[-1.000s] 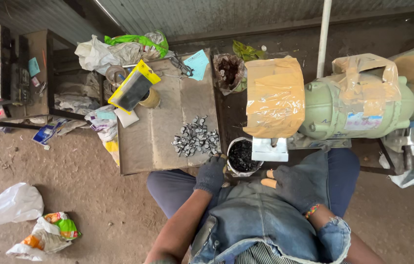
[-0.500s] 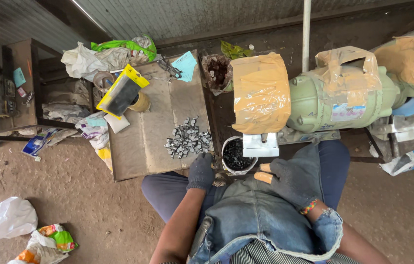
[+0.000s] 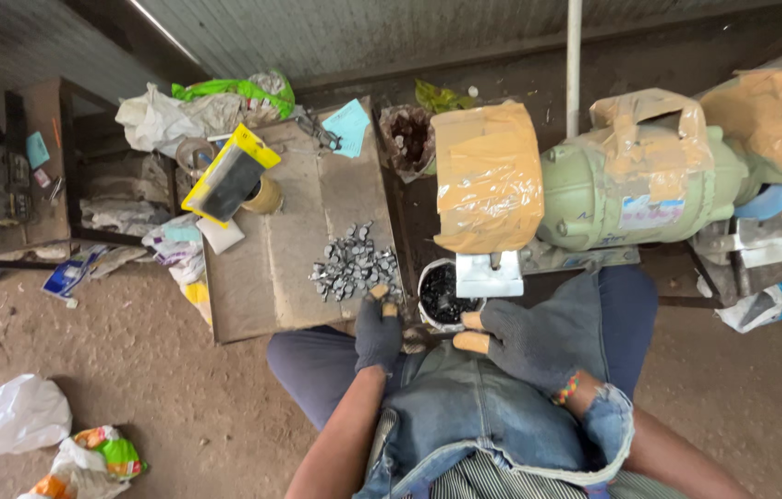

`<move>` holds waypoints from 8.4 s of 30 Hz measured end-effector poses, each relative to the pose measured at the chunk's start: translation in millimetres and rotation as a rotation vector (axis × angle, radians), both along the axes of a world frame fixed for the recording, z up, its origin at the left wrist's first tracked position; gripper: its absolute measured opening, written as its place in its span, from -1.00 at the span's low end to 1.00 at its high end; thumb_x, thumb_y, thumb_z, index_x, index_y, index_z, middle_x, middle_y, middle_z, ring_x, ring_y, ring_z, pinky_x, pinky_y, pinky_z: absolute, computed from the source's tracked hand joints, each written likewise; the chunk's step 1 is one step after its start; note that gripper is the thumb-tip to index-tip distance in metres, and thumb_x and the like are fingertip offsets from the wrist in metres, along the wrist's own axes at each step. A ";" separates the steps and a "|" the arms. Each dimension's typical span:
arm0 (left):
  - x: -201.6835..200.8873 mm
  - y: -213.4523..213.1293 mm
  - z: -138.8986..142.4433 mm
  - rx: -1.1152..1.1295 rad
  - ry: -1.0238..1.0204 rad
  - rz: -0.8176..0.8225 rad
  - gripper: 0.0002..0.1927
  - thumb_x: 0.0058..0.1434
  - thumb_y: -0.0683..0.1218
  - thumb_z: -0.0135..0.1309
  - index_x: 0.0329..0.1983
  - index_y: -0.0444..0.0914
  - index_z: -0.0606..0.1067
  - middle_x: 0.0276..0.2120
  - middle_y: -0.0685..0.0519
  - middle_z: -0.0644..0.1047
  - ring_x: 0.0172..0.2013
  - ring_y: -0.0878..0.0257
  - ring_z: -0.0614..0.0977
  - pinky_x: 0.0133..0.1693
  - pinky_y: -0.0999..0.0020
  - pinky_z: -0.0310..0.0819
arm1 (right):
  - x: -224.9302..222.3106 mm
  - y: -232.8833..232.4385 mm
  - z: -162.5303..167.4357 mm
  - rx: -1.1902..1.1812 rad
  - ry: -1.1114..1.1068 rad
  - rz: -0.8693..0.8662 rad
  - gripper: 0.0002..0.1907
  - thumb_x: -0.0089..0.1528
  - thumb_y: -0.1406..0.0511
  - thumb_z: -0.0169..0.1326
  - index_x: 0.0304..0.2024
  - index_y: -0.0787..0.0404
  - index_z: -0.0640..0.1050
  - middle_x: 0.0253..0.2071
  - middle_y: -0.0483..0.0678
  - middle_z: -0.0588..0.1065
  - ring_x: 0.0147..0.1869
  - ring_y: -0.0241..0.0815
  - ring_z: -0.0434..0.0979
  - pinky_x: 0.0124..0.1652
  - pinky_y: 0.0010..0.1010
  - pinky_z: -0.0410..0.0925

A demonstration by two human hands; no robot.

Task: The person sits on the floor at a bench grinder and grinds small metal pieces one at a time, holding each piece against the spinning wheel with both gloved hands as sparks fly, then places finished pieces on a metal tray beside a pile of ground pieces and a bucket.

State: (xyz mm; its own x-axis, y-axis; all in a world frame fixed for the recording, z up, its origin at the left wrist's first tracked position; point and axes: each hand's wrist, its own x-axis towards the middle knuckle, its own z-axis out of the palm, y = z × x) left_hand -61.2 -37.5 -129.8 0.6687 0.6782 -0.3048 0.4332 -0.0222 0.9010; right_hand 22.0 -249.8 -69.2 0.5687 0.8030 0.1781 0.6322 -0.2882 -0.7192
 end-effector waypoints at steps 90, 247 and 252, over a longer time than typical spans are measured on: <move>53.2 -36.8 16.4 0.636 -0.337 -0.629 -0.79 0.14 -0.13 0.18 -0.17 -0.27 0.55 -0.16 -0.15 0.57 -0.05 -0.16 0.59 -0.04 0.00 0.48 | 29.1 -4.4 30.6 -0.138 -0.201 -0.316 -0.73 0.19 0.13 0.20 -0.14 0.12 0.66 -0.25 -0.04 0.56 -0.15 -0.01 0.58 -0.20 -0.24 0.36; 51.3 -29.5 50.0 0.619 -0.349 -0.578 -0.56 0.09 0.05 0.32 -0.02 -0.23 0.56 -0.06 -0.09 0.58 0.02 -0.09 0.58 0.06 0.03 0.43 | 34.1 -9.8 25.7 -0.319 -0.313 -0.338 -0.57 0.12 0.01 0.23 -0.09 0.10 0.67 -0.40 -0.06 0.53 -0.31 -0.01 0.55 -0.16 0.01 0.28; 77.4 -16.8 28.1 0.767 -0.447 -0.676 -0.54 0.06 0.09 0.31 -0.03 -0.22 0.59 -0.13 -0.11 0.61 -0.07 -0.13 0.60 0.05 -0.09 0.39 | 43.1 -6.4 10.4 -0.373 -0.211 -0.403 -0.62 0.09 0.02 0.26 -0.19 0.11 0.69 -0.42 -0.06 0.54 -0.34 -0.02 0.55 -0.23 -0.11 0.33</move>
